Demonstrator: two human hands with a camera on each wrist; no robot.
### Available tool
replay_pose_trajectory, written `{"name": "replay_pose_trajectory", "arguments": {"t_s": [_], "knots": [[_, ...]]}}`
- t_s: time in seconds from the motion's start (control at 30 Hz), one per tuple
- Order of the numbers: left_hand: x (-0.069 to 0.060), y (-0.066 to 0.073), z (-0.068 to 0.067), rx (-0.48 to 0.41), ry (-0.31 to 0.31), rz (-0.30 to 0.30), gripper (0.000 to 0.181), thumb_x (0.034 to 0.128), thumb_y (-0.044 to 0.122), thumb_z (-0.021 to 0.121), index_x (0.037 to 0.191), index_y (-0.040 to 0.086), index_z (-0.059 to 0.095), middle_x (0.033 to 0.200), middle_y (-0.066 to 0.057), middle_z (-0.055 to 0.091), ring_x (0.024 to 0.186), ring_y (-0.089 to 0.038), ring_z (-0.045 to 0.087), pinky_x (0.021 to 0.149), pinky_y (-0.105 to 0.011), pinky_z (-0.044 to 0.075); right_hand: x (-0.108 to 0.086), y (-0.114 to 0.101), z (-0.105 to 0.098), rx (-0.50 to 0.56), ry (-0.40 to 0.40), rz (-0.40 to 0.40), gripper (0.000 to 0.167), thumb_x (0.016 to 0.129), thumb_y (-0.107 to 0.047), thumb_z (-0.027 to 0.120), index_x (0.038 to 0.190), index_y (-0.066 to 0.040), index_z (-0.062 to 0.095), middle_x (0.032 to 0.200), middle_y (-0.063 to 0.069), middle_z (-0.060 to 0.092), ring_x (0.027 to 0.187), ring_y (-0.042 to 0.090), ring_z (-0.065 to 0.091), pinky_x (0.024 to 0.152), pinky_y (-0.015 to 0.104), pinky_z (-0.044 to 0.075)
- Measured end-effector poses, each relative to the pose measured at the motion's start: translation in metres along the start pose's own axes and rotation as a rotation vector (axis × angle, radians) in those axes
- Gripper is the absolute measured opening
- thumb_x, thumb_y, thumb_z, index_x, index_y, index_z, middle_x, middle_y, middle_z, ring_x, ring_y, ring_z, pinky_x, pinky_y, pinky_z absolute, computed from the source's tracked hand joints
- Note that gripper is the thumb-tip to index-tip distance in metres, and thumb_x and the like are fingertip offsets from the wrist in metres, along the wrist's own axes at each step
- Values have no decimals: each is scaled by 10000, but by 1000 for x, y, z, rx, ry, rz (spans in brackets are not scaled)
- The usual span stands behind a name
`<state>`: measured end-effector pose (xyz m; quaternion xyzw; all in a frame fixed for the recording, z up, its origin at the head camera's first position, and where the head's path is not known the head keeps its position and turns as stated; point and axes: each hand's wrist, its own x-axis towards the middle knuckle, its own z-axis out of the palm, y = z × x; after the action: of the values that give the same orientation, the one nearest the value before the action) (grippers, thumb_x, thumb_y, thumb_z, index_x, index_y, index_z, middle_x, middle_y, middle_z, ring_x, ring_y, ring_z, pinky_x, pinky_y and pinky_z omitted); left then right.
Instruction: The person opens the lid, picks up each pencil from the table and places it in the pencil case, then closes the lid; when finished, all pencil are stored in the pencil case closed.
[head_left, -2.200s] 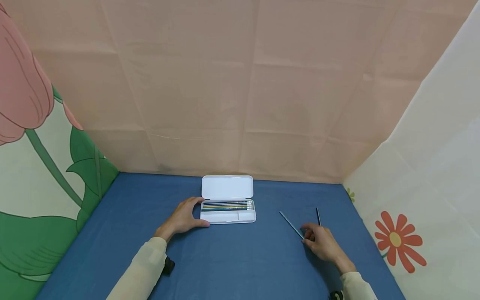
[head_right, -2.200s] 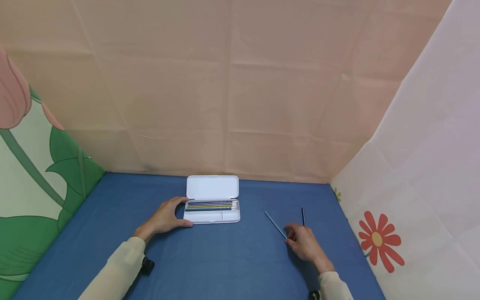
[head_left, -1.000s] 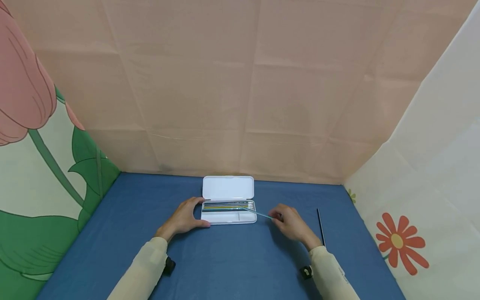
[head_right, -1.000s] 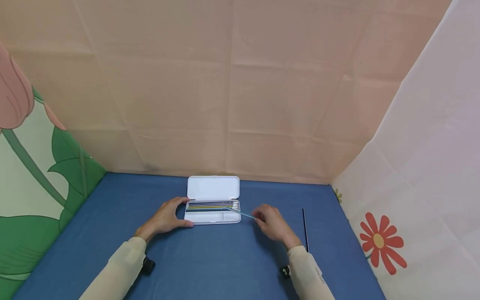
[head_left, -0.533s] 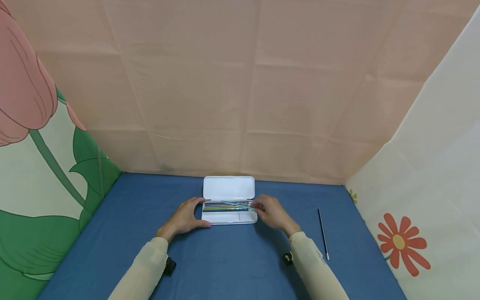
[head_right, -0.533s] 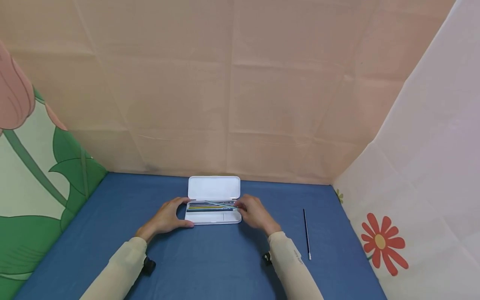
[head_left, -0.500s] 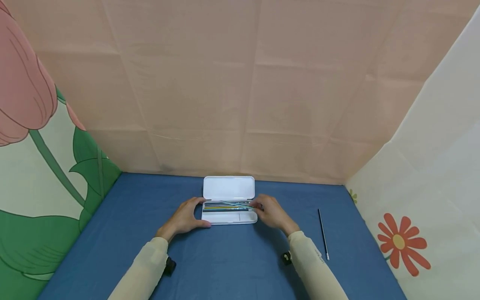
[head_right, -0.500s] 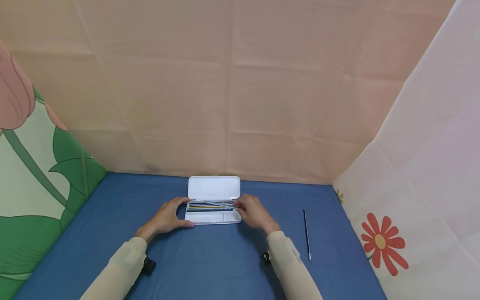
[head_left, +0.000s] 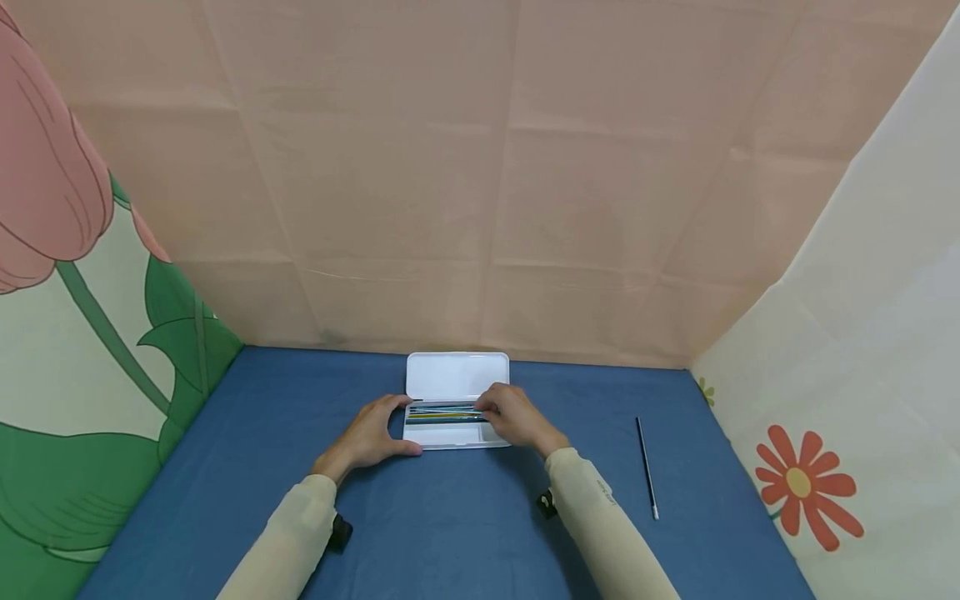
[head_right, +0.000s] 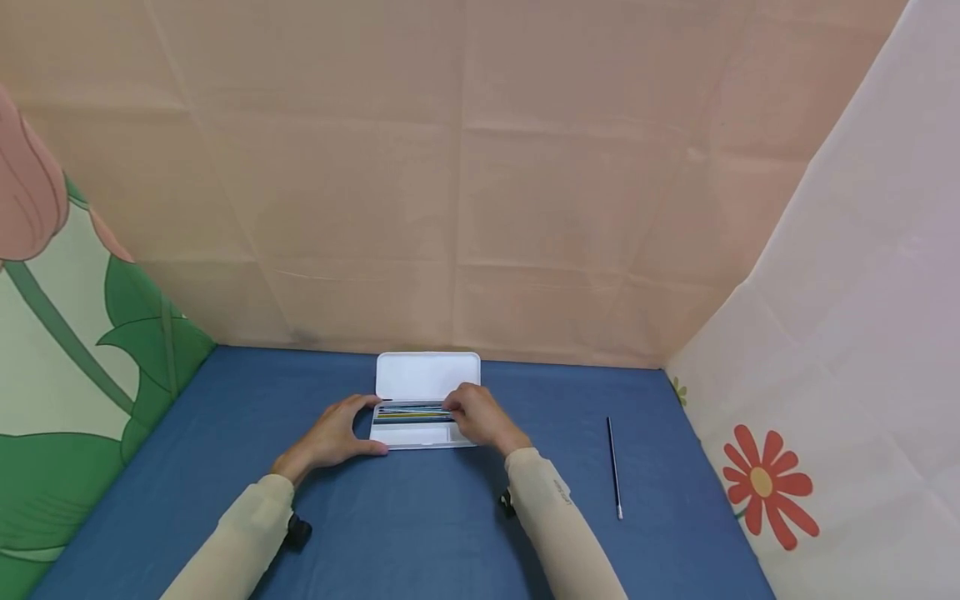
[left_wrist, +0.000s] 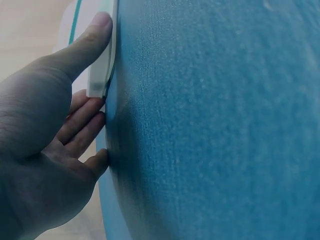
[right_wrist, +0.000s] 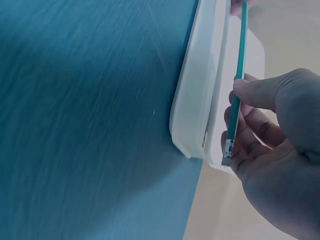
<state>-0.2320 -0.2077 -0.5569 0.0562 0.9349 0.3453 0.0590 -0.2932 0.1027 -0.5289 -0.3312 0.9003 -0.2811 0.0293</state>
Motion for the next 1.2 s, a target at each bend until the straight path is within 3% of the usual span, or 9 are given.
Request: {"name": "replay_pose_trajectory", "arguments": {"t_s": [0.47,0.77,1.2], "knots": [[-1,1,0,-18,-1,1,1000,835,457,1021,1636,86,553,1715,-214,536,1598,-476,490,1315,-732,397,17,-5,12,5,-50,17,220,1081,18,670,1199,-32,849,1132,115,803,1067,252,752,1008,483,660],[1,0,1,-15,-7,-11,1006,838,471,1016,1645,97,546,1723,-212,528,1608,-479,478,1316,-733,397,21,-6,19,-44,-63,21,233,1077,23,674,1212,-38,854,1120,110,800,1058,250,753,996,450,660],[0,0,1,-15,-7,-7,1006,838,470,1016,1646,97,546,1730,-220,517,1615,-487,469,1319,-737,390,21,-3,23,-55,-40,17,240,1063,24,701,1219,-54,865,1124,102,812,1060,242,754,1010,455,659]]}}
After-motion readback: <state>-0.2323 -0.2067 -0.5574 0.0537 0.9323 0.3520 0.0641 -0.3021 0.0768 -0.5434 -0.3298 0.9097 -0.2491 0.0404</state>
